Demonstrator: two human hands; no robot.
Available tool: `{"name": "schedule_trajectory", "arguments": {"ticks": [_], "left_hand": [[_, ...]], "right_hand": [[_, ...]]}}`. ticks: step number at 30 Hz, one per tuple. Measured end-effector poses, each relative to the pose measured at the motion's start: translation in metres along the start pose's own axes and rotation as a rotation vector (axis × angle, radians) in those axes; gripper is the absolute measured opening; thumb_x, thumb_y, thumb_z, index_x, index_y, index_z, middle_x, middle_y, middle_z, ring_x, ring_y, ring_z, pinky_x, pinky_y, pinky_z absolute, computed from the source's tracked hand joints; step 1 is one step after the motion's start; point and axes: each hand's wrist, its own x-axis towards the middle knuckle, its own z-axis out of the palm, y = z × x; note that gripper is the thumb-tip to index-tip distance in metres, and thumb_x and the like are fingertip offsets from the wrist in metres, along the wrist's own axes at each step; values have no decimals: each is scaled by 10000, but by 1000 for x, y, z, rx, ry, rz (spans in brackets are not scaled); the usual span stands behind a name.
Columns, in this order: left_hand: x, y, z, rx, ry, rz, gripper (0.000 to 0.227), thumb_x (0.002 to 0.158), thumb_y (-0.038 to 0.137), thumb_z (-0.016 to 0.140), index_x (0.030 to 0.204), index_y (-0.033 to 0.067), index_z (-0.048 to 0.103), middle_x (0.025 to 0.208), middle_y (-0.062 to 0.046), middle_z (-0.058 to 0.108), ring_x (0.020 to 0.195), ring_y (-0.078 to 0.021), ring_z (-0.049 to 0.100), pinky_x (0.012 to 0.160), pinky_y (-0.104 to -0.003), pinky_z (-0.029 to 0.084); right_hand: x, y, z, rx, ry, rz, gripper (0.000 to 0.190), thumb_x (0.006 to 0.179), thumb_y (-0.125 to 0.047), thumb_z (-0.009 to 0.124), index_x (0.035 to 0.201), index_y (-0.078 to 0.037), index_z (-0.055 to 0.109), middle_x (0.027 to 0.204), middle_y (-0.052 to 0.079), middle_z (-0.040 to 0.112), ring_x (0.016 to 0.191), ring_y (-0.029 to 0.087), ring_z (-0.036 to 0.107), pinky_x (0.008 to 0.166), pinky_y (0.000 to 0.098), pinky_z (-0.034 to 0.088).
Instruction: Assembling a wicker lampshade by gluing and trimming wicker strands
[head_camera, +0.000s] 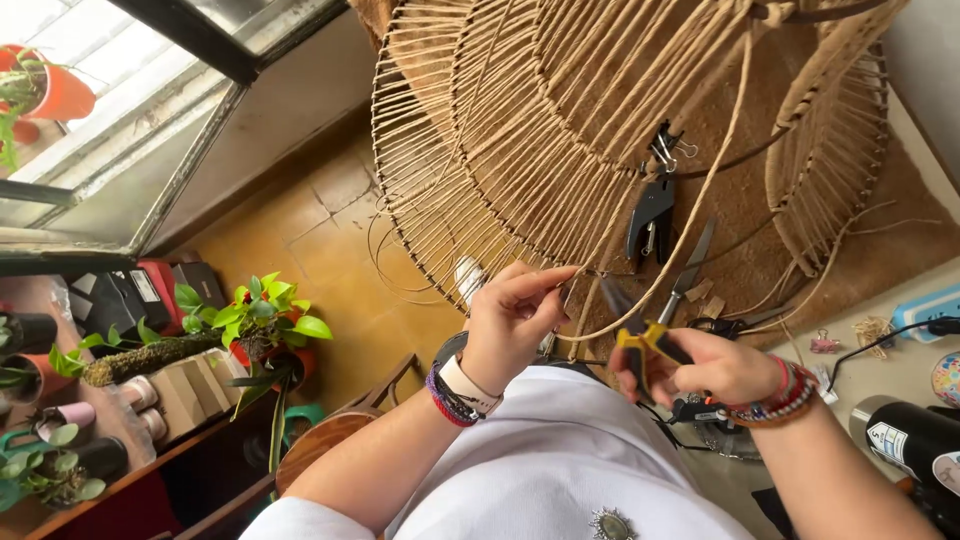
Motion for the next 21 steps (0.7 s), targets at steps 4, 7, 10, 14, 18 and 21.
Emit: {"name": "schedule_trajectory", "arguments": {"ticks": [4,7,10,14,18,21], "left_hand": [[5,-8,-3,-88,17,71,291,891,-64,653,1145,26,762,861,-138,623,698,-203,746,627,-256,576],[5,-5,-4,-100,34,82,286,898,-61,648,1141,32,768,879,-124,632,712,-184,739,649,-269,596],[5,-5,-4,-42,47,116,275,894,-49,659,1122,49,778,874,-128,633,712,-173,722,649,-272,594],[6,-7,-1,-39,51,105,250,905,-22,676,1118,57,779,881,-126,653,732,-138,691,657,-262,587],[2,-16,2,-124,42,58,214,918,-5,686,1116,13,765,877,-135,668,696,-146,710,623,-254,575],[3,-14,2,-163,41,35,204,934,15,684,1123,6,759,889,-129,672,708,-140,718,634,-240,578]], "right_hand": [[13,10,-3,180,2,-67,495,676,46,493,1135,199,594,986,296,659,911,398,702,577,354,603],[15,18,-8,222,-35,-45,503,669,48,497,1138,210,582,956,305,653,897,426,707,559,359,609],[15,34,-13,276,11,-32,446,683,62,514,1090,227,590,879,319,643,830,449,715,482,360,601],[14,57,-18,320,120,8,349,666,104,460,977,212,577,728,248,541,647,387,635,341,282,463],[16,36,-11,-197,414,32,304,650,143,418,811,112,674,653,190,673,577,294,686,372,287,473],[9,5,0,-720,611,116,276,719,91,487,741,-44,726,575,87,736,549,208,737,460,268,540]]}}
